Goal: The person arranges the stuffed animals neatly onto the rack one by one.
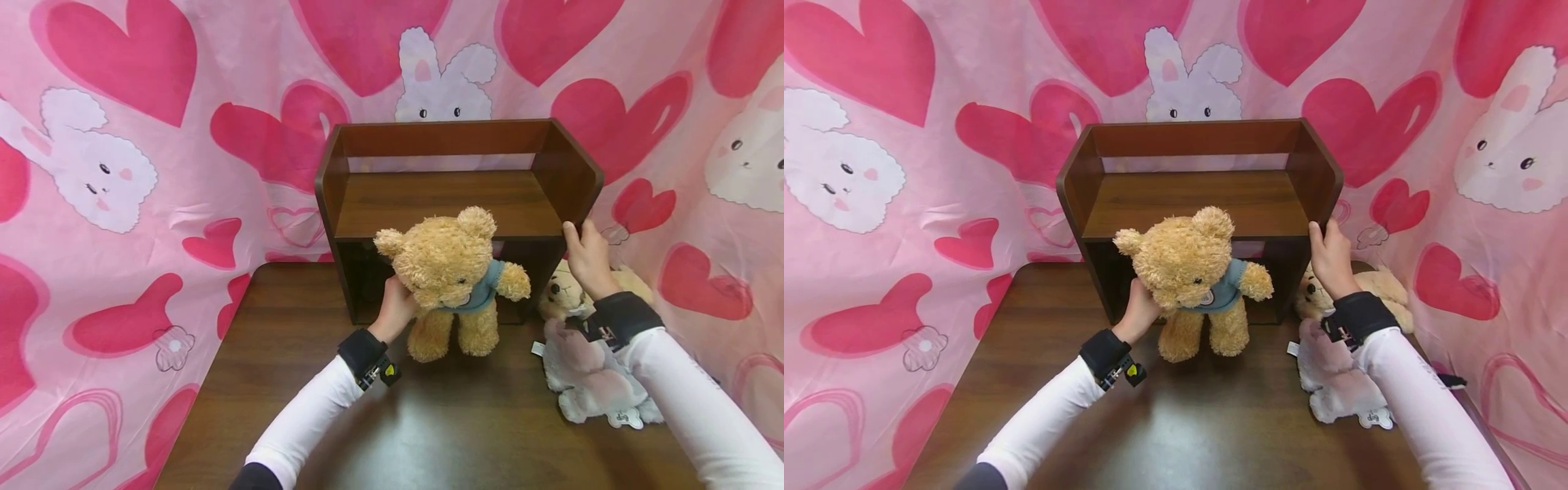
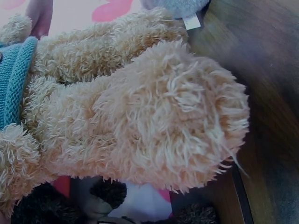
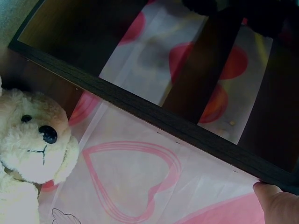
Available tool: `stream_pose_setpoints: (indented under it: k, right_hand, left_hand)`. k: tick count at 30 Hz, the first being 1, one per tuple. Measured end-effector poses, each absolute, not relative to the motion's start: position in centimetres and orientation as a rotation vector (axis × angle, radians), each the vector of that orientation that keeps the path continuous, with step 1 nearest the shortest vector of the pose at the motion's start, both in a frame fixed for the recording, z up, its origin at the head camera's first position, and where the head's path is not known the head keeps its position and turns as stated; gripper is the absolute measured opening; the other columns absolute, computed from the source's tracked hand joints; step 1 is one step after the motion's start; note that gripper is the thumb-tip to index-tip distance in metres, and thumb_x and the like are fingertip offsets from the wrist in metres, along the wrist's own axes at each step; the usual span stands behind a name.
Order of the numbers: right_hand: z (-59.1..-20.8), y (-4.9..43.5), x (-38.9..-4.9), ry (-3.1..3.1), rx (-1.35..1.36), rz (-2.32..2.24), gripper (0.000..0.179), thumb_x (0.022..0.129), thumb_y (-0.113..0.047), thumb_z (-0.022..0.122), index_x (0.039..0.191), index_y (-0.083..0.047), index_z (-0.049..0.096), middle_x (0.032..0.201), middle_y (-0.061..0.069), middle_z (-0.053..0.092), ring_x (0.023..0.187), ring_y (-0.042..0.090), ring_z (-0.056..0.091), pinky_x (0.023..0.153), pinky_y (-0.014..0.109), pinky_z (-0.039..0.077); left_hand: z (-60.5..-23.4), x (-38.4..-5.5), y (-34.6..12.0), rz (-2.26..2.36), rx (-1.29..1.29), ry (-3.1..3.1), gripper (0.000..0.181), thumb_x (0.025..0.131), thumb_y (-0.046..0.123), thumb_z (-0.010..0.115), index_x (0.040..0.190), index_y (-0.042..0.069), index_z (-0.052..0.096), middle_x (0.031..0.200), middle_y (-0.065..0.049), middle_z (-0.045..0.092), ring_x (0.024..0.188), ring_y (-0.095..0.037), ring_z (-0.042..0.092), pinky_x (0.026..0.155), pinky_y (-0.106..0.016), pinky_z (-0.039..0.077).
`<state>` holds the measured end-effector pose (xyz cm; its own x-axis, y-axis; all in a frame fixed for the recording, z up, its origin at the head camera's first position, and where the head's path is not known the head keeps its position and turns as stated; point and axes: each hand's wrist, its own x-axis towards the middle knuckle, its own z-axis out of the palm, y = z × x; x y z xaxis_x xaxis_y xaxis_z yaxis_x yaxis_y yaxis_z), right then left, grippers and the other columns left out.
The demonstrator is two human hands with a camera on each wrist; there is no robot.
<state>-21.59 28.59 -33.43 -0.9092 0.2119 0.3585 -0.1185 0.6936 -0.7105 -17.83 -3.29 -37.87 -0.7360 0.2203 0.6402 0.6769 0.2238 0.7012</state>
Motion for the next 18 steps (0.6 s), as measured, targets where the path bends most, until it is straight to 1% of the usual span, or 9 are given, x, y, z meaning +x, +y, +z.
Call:
stream_pose_setpoints:
  k: [2, 6, 9, 13, 16, 18]
  right_hand:
    - [-33.4, 28.5, -21.6, -2.485, -0.075, 1.087, 0.047, 0.098, -0.03, 0.031, 0.113, 0.013, 0.041, 0.101, 0.033, 0.049, 0.094, 0.042, 0.045, 0.079, 0.053, 0.034]
    - [-33.5, 28.5, -21.6, -2.481, -0.075, 1.091, 0.046, 0.098, -0.03, 0.031, 0.113, 0.012, 0.041, 0.098, 0.032, 0.049, 0.093, 0.042, 0.045, 0.079, 0.053, 0.033]
    - [-33.4, 28.5, -21.6, -2.481, -0.069, 1.098, 0.046, 0.098, -0.029, 0.03, 0.114, 0.012, 0.041, 0.099, 0.032, 0.048, 0.095, 0.043, 0.045, 0.079, 0.054, 0.033]
    - [-33.4, 28.5, -21.6, -2.478, -0.066, 1.098, 0.046, 0.098, -0.029, 0.03, 0.116, 0.012, 0.041, 0.1, 0.032, 0.049, 0.095, 0.043, 0.045, 0.079, 0.054, 0.033]
    - [-33.5, 28.4, -21.5, -2.474, -0.068, 1.096, 0.046, 0.098, -0.03, 0.03, 0.114, 0.012, 0.042, 0.097, 0.03, 0.048, 0.092, 0.042, 0.045, 0.078, 0.053, 0.033]
    - [-33.5, 28.4, -21.6, -2.475, -0.069, 1.092, 0.046, 0.098, -0.03, 0.031, 0.113, 0.012, 0.042, 0.097, 0.031, 0.048, 0.093, 0.042, 0.045, 0.078, 0.053, 0.033]
  left_hand:
    - [-37.9, -18.0, -3.0, -1.513, -0.823, -2.085, 0.011, 0.084, -0.005, 0.059, 0.094, -0.008, 0.061, 0.083, -0.021, 0.064, 0.078, -0.03, 0.061, 0.064, -0.03, 0.046]
    - [-38.1, -18.3, -2.4, -1.518, -0.793, -2.071, 0.009, 0.081, -0.007, 0.06, 0.09, -0.008, 0.062, 0.08, -0.021, 0.063, 0.075, -0.029, 0.06, 0.063, -0.025, 0.044]
    - [-38.3, -18.4, -2.0, -1.559, -0.762, -2.089, 0.011, 0.08, -0.008, 0.061, 0.09, -0.009, 0.062, 0.081, -0.022, 0.063, 0.077, -0.03, 0.06, 0.066, -0.028, 0.045]
    - [-40.4, -19.9, -1.3, -1.517, -0.745, -2.088, 0.01, 0.078, -0.006, 0.064, 0.088, -0.006, 0.063, 0.083, -0.018, 0.065, 0.079, -0.027, 0.061, 0.068, -0.03, 0.048]
    - [-42.1, -21.0, -0.9, -1.455, -0.751, -2.073, 0.011, 0.075, -0.006, 0.065, 0.086, -0.003, 0.063, 0.082, -0.014, 0.065, 0.078, -0.024, 0.061, 0.067, -0.026, 0.048]
    - [-42.2, -21.0, -0.7, -1.443, -0.75, -2.079, 0.015, 0.074, -0.007, 0.065, 0.088, -0.003, 0.062, 0.084, -0.015, 0.065, 0.079, -0.024, 0.061, 0.068, -0.027, 0.048]
